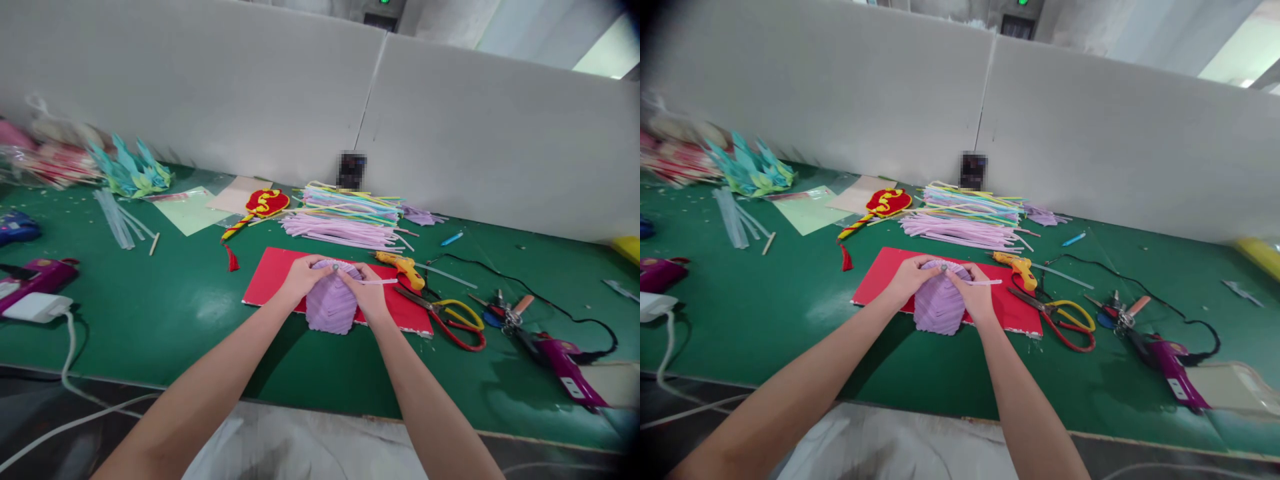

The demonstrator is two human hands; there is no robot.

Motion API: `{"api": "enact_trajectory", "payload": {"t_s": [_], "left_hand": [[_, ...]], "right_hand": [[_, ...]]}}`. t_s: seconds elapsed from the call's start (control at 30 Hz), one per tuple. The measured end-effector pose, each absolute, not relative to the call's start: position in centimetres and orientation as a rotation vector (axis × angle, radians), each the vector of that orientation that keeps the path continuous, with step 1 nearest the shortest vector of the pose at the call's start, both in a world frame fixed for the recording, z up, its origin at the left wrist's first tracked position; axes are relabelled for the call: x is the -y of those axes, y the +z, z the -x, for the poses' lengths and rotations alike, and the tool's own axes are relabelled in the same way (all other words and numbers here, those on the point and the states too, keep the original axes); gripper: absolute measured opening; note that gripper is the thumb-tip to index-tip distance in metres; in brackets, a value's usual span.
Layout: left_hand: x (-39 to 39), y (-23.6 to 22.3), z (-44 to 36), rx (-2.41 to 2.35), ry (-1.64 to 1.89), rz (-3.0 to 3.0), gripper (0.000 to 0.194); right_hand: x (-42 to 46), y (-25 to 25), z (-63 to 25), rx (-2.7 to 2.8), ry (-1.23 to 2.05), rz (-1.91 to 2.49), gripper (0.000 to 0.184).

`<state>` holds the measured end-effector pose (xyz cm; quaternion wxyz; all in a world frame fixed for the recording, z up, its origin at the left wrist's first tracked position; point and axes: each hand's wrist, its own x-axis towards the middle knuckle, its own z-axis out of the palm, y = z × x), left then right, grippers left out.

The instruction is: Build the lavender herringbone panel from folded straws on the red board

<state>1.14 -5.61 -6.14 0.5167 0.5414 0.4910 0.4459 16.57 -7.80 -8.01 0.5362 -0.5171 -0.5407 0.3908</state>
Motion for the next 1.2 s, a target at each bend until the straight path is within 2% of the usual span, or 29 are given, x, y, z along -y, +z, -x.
{"api": "enact_trajectory", "payload": {"t_s": [0.8, 0.93, 1.1, 1.2], "left_hand": [[5.5, -6.4, -1.0, -1.198, 1.086, -1.274, 0.024], [5.6, -6.3, -1.0, -1.214, 1.118, -1.233, 0.023], [5.5, -6.4, -0.7, -1.253, 1.163, -1.182, 0.028], [5.3, -6.6, -0.6, -1.283, 1.201, -1.165, 0.031]], "right_hand": [[7.8, -8.3, -16.5, 1.273, 0.982, 1.22, 0.028], [7.8, -8.1, -16.2, 1.269, 0.974, 1.172, 0.033], [7.8, -7.7, -16.3, 1.326, 0.828, 1.18, 0.046], [7.9, -7.4, -16.7, 1.387, 0.756, 1.207, 0.039]]}}
